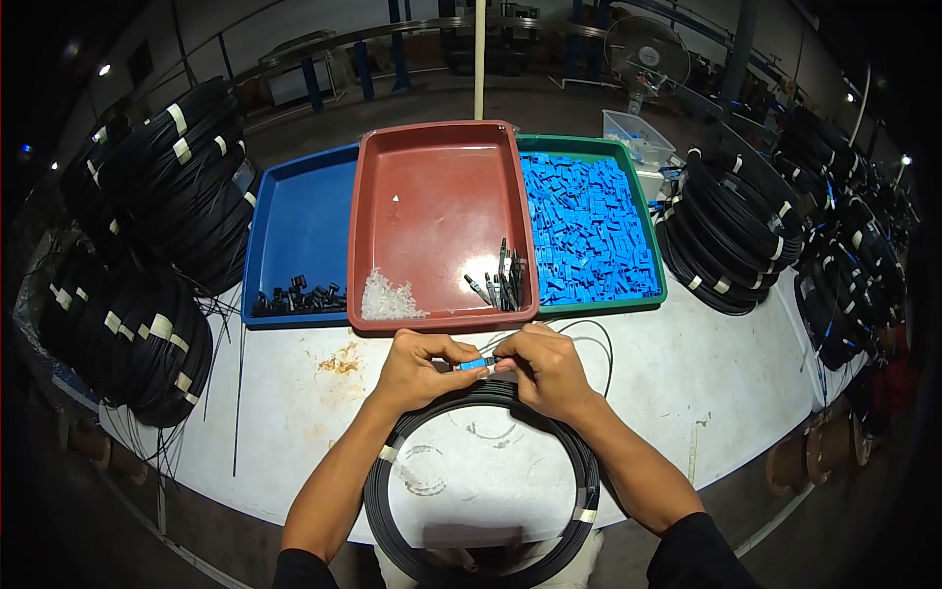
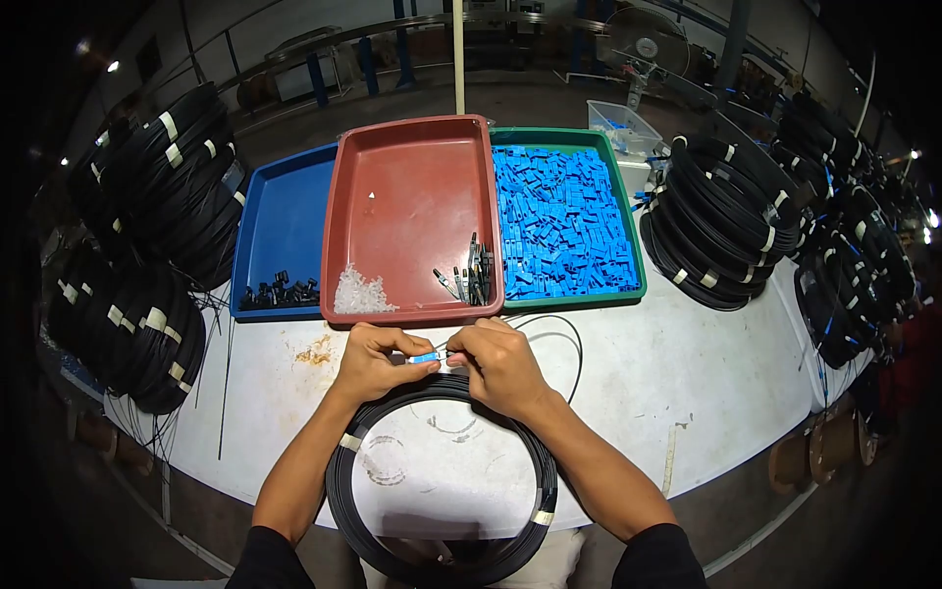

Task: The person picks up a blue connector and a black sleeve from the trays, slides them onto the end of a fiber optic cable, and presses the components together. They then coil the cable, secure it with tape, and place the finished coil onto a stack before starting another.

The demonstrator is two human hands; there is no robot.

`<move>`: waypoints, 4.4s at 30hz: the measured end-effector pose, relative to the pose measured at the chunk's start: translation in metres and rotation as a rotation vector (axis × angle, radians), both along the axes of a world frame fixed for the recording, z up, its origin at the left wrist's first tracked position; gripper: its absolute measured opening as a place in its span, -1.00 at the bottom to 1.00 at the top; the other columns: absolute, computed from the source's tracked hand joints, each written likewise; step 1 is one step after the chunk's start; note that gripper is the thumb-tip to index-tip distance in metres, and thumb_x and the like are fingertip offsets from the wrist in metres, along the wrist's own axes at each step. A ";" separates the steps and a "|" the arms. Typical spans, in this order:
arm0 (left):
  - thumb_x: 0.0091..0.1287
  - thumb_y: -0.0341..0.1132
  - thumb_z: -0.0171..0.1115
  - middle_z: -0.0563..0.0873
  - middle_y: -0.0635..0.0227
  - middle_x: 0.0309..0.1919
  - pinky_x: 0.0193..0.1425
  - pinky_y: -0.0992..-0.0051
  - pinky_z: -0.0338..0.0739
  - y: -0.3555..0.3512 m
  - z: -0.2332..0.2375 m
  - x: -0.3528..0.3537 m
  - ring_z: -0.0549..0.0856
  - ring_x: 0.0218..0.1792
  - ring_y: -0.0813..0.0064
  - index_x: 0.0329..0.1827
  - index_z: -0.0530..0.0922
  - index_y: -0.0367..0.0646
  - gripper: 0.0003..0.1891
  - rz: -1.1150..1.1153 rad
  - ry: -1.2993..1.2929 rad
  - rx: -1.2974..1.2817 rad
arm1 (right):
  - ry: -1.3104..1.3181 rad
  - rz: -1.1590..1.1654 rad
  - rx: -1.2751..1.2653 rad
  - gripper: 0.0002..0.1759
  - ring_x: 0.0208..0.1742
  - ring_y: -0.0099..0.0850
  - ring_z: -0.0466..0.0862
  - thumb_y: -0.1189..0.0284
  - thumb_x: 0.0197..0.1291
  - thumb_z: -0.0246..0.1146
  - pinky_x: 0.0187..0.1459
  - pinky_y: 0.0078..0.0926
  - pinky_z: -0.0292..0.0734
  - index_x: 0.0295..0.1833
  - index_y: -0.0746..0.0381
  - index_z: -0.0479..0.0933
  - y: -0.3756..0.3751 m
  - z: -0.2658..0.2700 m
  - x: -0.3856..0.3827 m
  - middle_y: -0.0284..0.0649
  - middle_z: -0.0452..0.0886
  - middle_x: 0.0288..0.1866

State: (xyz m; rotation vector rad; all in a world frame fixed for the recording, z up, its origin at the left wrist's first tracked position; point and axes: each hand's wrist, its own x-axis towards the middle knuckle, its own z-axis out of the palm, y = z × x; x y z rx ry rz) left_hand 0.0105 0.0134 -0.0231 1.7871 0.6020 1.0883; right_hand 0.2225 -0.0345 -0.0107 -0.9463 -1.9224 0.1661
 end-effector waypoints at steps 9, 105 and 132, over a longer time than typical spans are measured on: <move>0.13 -0.45 0.59 0.86 0.19 -0.31 -0.34 0.63 0.62 -0.002 0.006 -0.001 0.75 -0.41 0.64 -0.26 0.81 -0.29 -0.84 0.072 0.055 0.027 | -0.011 0.013 0.016 -0.84 -0.40 -0.14 0.61 0.59 0.06 0.46 -0.29 -0.25 0.47 -0.26 0.30 0.61 -0.001 0.004 0.003 -0.12 0.63 -0.44; 0.12 -0.53 0.52 0.86 0.13 -0.32 -0.19 0.47 0.74 -0.025 0.034 0.004 0.86 -0.36 0.31 -0.26 0.81 -0.28 -0.87 0.148 0.136 0.383 | 0.004 0.147 -0.021 -0.81 -0.29 -0.06 0.63 0.70 0.05 0.32 -0.25 -0.22 0.54 -0.24 0.32 0.46 -0.009 0.010 -0.004 -0.03 0.61 -0.31; 0.16 -0.51 0.48 0.86 0.20 -0.32 -0.24 0.48 0.72 -0.025 0.029 0.004 0.85 -0.36 0.36 -0.23 0.81 -0.26 -0.88 0.172 0.114 0.454 | -0.073 0.155 0.089 -0.77 -0.28 -0.15 0.64 0.71 -0.03 0.33 -0.24 -0.25 0.57 -0.23 0.32 0.49 -0.009 0.010 -0.003 -0.12 0.62 -0.30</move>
